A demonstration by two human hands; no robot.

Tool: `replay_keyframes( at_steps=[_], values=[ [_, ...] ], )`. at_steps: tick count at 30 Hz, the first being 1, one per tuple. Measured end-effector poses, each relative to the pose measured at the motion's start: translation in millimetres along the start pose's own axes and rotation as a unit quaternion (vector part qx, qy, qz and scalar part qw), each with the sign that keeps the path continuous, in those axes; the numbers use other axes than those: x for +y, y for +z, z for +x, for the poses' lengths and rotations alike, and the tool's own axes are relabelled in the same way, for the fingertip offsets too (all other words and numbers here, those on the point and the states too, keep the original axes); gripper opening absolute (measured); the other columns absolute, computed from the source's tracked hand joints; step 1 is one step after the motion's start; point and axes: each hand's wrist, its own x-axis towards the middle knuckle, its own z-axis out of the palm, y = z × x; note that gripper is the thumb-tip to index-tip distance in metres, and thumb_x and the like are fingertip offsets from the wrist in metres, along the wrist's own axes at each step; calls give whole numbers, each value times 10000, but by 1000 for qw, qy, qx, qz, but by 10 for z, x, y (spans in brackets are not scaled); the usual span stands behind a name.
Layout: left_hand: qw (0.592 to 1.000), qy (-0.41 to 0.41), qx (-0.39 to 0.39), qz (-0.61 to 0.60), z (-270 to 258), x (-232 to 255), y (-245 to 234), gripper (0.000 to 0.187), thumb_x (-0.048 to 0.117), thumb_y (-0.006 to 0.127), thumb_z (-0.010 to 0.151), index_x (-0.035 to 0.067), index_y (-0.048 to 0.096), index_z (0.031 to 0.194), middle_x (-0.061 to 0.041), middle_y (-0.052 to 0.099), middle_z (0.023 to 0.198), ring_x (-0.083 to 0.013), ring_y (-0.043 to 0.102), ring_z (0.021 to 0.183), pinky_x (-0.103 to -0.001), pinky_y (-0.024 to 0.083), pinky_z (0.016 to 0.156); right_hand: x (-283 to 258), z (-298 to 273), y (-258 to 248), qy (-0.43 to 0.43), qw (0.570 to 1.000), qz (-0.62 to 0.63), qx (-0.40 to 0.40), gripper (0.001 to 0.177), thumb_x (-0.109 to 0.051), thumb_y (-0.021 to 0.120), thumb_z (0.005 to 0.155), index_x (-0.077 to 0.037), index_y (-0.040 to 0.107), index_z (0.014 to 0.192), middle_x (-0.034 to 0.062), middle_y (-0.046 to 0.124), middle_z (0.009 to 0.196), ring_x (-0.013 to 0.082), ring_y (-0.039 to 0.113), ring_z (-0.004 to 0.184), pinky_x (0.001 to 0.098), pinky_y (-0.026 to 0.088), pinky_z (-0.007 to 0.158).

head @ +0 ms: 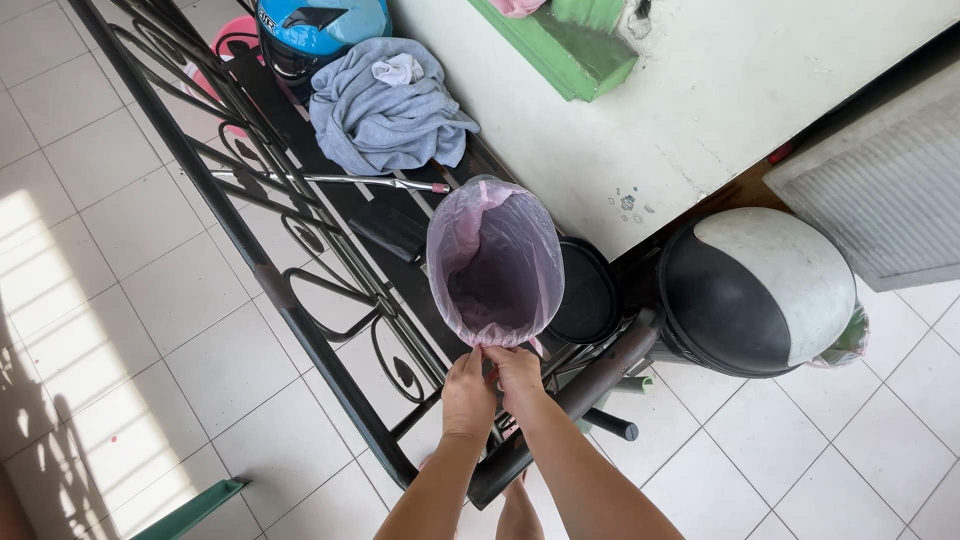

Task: Placing new plastic liners into trash bins on a balcony.

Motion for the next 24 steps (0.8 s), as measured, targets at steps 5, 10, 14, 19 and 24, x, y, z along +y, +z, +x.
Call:
replay_keyframes(
  at_steps=[5,10,14,19,24],
  values=[
    [998,-45,-52,15,123,-299,151,219,44,636,887,19,736,1080,-159,732,977,-338,712,917,-436,582,822,-171,-192,-44,40,999,-20,-21,166,-250,808,818,-129,742,910,-61,642,802,89,512,748,298,337,646],
    [977,-192,-84,-48,232,-252,107,185,171,652,967,28,758,1014,-142,726,1012,-323,703,927,-425,563,820,-95,-351,-137,63,996,11,-60,130,-247,754,836,-199,764,956,-92,675,899,95,545,837,330,370,742],
    [734,-457,-155,-478,140,-896,664,113,173,634,1020,87,707,1017,13,679,870,-138,590,793,-318,470,722,-73,-388,-68,43,998,35,-32,132,-262,784,855,-193,743,959,-82,655,872,97,527,816,331,367,732],
    [514,-532,-209,-639,235,-756,465,166,170,543,1030,89,688,1020,2,609,816,-134,523,728,-291,423,671,-6,-328,-17,18,999,28,-31,155,-268,821,866,-164,732,938,-71,633,819,88,502,785,313,362,693],
    [491,-609,-247,-572,316,-563,252,202,321,585,1024,209,630,862,76,524,764,-111,486,735,-343,381,677,188,-272,-68,1,983,172,-70,180,-260,814,836,-174,701,946,-77,657,834,82,517,795,312,386,669]
  ],
)
